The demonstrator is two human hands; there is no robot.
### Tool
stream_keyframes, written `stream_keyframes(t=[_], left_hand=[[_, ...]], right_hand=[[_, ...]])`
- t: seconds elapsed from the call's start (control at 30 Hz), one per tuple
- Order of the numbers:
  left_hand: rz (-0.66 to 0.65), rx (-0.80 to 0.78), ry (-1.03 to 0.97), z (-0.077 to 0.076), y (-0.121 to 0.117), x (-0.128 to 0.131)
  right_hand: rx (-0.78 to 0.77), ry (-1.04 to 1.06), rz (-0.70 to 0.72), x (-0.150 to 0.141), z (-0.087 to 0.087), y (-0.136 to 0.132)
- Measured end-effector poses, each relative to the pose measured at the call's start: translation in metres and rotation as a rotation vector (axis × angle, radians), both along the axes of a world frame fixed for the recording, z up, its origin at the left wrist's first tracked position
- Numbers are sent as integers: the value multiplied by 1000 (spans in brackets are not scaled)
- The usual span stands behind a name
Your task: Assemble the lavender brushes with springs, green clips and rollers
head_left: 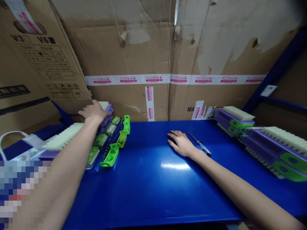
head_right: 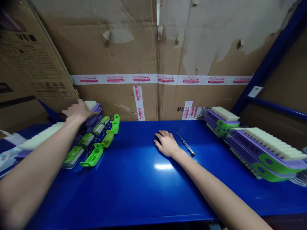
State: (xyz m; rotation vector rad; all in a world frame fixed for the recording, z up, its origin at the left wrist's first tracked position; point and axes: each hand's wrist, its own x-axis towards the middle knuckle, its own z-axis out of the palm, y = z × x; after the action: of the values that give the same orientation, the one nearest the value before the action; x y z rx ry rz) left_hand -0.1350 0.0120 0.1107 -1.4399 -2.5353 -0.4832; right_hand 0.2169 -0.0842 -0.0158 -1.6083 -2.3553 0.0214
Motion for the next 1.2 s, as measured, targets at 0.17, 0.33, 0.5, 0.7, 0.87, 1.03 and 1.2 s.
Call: stream_keyframes(t=[0.17,0.33,0.5,0.7,0.87,1.03,1.2], left_hand=[[-210,184,127,13,-27,59],[-573,107,175,-1,-40,114],[-848,-29,211,-36,-36,144],[-1112,-170,106,-68,-29,147],[-1251,-154,23,-75,-31,143],[-1282,-169,-30,-75,-32,140],[-1235,-139,-101,-78,-32,139]], right_hand=[[0,1,4,0,0,0],[14,6,9,1,-2,1],[19,39,32,2,-3,2],[75,188,-9,3,-5,3],[181,227,160,5,-9,6],[158,261,237,6,-10,7],[167,248,216,6,-9,5]])
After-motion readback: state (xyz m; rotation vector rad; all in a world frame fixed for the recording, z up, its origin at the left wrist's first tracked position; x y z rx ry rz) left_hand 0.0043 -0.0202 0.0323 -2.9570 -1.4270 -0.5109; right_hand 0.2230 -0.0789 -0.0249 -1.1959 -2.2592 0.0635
